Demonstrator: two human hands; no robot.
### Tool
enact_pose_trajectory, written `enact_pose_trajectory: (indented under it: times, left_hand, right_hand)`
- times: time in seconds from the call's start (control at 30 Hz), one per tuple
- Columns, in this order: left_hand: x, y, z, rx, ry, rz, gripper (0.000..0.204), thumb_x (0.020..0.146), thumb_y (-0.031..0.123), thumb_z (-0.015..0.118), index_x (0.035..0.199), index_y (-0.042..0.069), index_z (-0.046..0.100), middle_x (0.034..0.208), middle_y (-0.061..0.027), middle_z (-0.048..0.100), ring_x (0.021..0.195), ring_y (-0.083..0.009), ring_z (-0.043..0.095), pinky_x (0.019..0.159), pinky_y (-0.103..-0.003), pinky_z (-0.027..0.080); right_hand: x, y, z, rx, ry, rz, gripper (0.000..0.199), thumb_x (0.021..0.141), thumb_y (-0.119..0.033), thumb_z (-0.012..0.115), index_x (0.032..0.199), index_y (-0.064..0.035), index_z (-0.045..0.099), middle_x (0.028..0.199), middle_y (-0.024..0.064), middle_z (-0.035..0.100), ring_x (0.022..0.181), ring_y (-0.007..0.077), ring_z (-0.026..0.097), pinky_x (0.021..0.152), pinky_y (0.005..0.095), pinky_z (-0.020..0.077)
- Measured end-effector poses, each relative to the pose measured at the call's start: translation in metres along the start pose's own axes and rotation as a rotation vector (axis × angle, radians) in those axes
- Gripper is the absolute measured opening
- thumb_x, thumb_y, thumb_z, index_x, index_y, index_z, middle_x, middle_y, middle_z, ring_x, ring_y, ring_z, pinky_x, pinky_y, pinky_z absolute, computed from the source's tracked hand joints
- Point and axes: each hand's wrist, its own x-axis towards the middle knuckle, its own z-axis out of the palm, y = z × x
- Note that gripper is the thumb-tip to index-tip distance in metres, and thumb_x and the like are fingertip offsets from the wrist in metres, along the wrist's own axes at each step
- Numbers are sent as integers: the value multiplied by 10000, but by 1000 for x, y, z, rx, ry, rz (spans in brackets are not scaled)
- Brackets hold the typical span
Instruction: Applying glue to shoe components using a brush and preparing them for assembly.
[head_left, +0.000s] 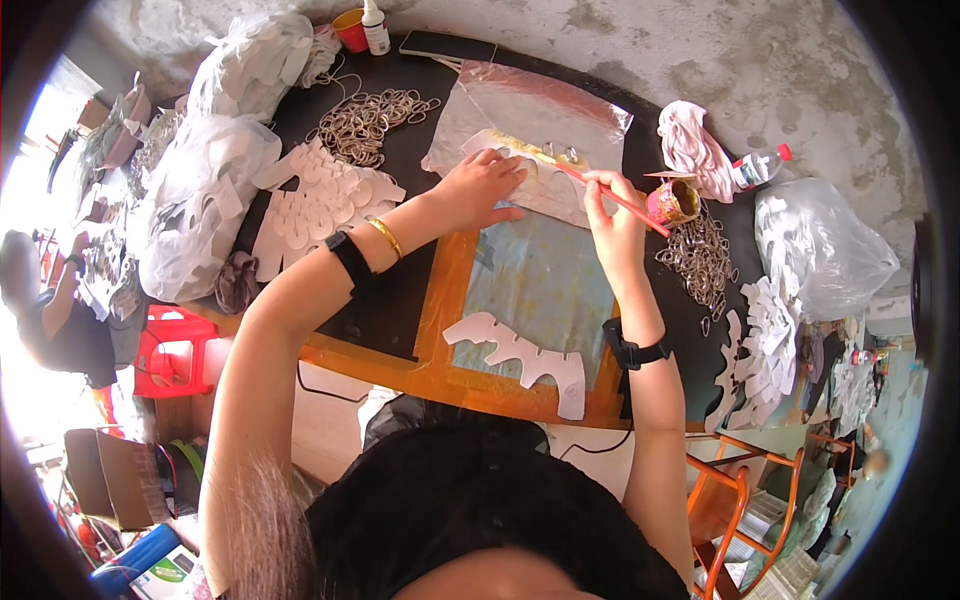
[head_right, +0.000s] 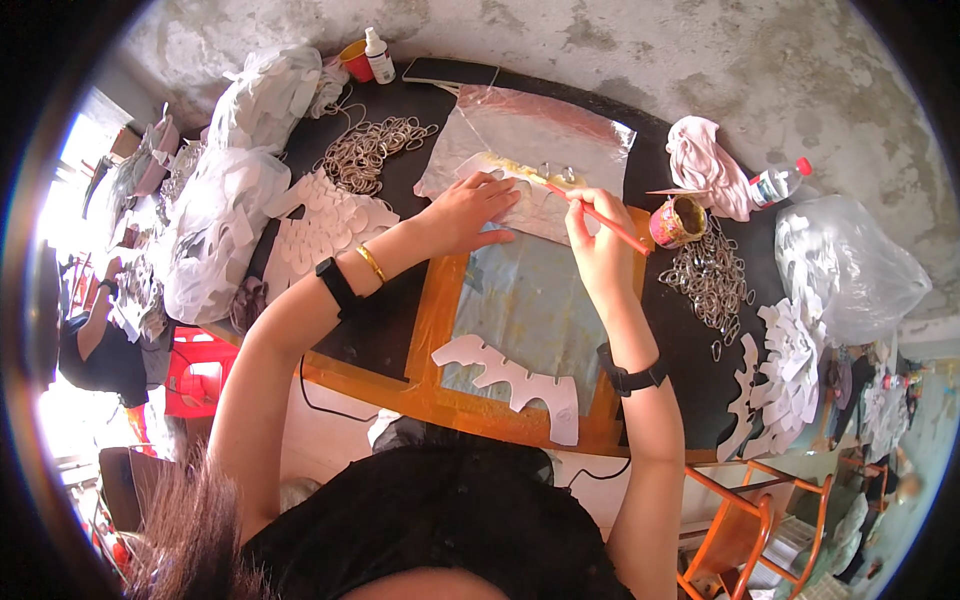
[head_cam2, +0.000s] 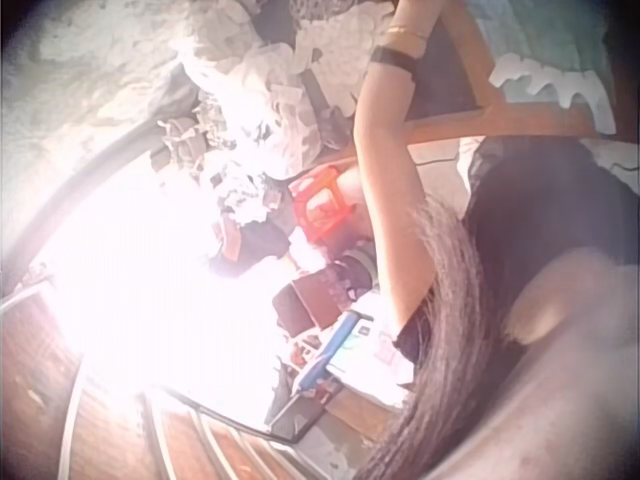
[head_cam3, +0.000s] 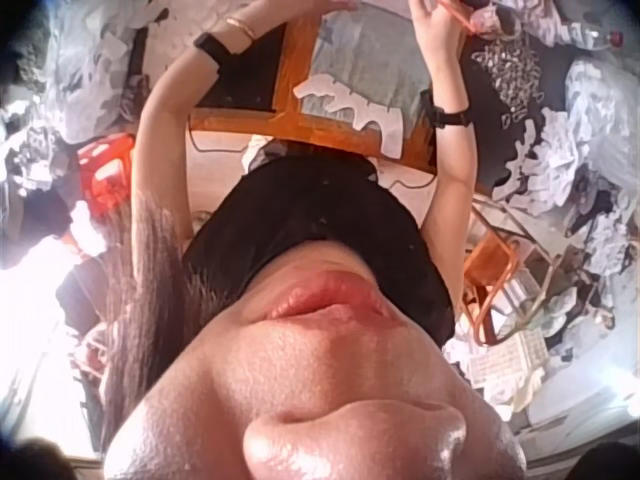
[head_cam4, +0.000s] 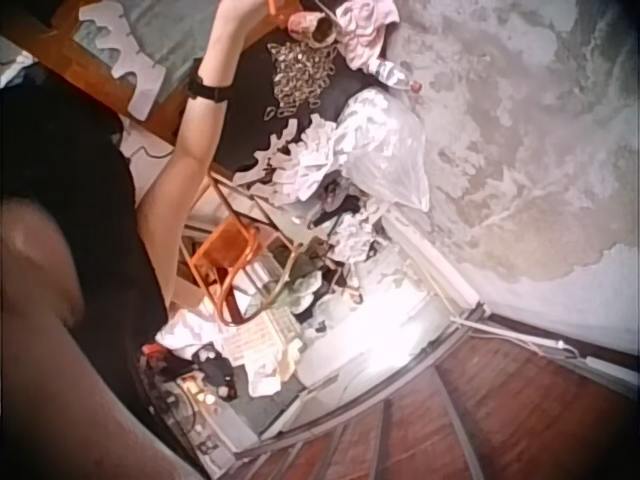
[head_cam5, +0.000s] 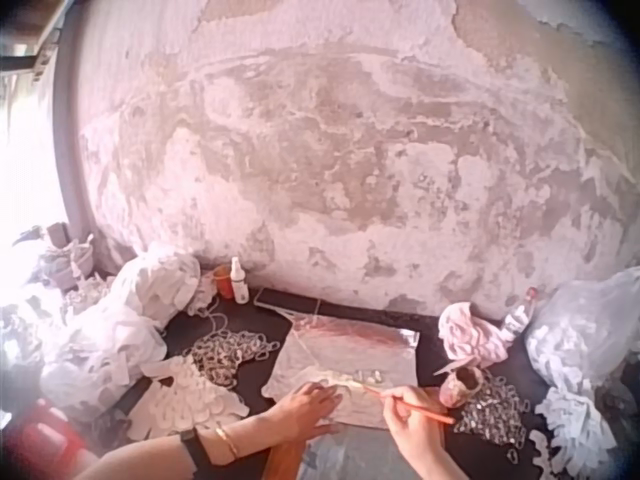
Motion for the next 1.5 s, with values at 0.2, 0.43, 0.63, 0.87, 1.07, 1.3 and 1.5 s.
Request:
enact_pose_trajectory:
  times: [0.2, 0.43, 0.63, 0.87, 1.07, 1.3, 1.5]
  left_hand:
    - [1, 0, 0, 8, 6, 8, 608, 857, 441, 610, 1302, 43, 489, 1400, -128, 445, 1241, -320, 431, 1028, -443, 385]
    - [1, 0, 0, 16, -17, -2, 613, 860, 452, 602, 1307, 50, 484, 1403, -132, 440, 1242, -324, 431, 1025, -452, 384]
    - [1, 1, -3, -2, -34, -11, 616, 859, 459, 600, 1306, 51, 484, 1399, -135, 442, 1251, -324, 426, 1030, -449, 379]
    - [2, 1, -1, 16, -36, -15, 621, 860, 469, 594, 1309, 56, 481, 1412, -130, 429, 1265, -317, 412, 1040, -446, 372]
    - [1, 0, -1, 20, -37, -18, 612, 864, 469, 590, 1302, 55, 485, 1412, -132, 428, 1264, -325, 412, 1041, -444, 370]
    - [1, 0, 1, 15, -16, 0, 607, 859, 460, 603, 1295, 51, 492, 1403, -138, 439, 1247, -327, 425, 1031, -441, 379]
    - [0, 0, 0, -3, 12, 11, 601, 857, 444, 614, 1288, 41, 501, 1393, -152, 446, 1234, -328, 432, 1027, -440, 383]
  right_hand:
    - [-6, 5, -8, 11, 34, -4, 61, 845, -28, 606, 904, -17, 601, 840, 109, 643, 816, 230, 629, 733, 324, 482]
    - [-10, 10, -21, 17, 35, 42, 63, 843, -32, 610, 906, -24, 611, 820, 90, 635, 780, 208, 603, 691, 315, 466]
    - [-12, -2, -23, -172, 35, -223, 206, 714, 26, 659, 903, -51, 626, 837, 79, 627, 805, 273, 586, 760, 374, 460]
    - [-16, -14, -17, -272, -48, -378, 238, 686, 39, 670, 886, -83, 631, 885, 46, 622, 836, 247, 585, 852, 380, 432]
    - [-17, -6, -18, -310, -19, -367, 231, 685, 37, 669, 883, -76, 630, 881, 48, 624, 839, 247, 587, 870, 386, 422]
    - [-17, 1, -20, -335, 29, -349, 227, 696, 33, 673, 896, -71, 645, 888, 53, 640, 844, 238, 596, 848, 372, 425]
    - [-22, 18, -22, -45, 92, -51, 132, 775, 3, 663, 902, -33, 668, 859, 98, 675, 794, 215, 628, 742, 319, 480]
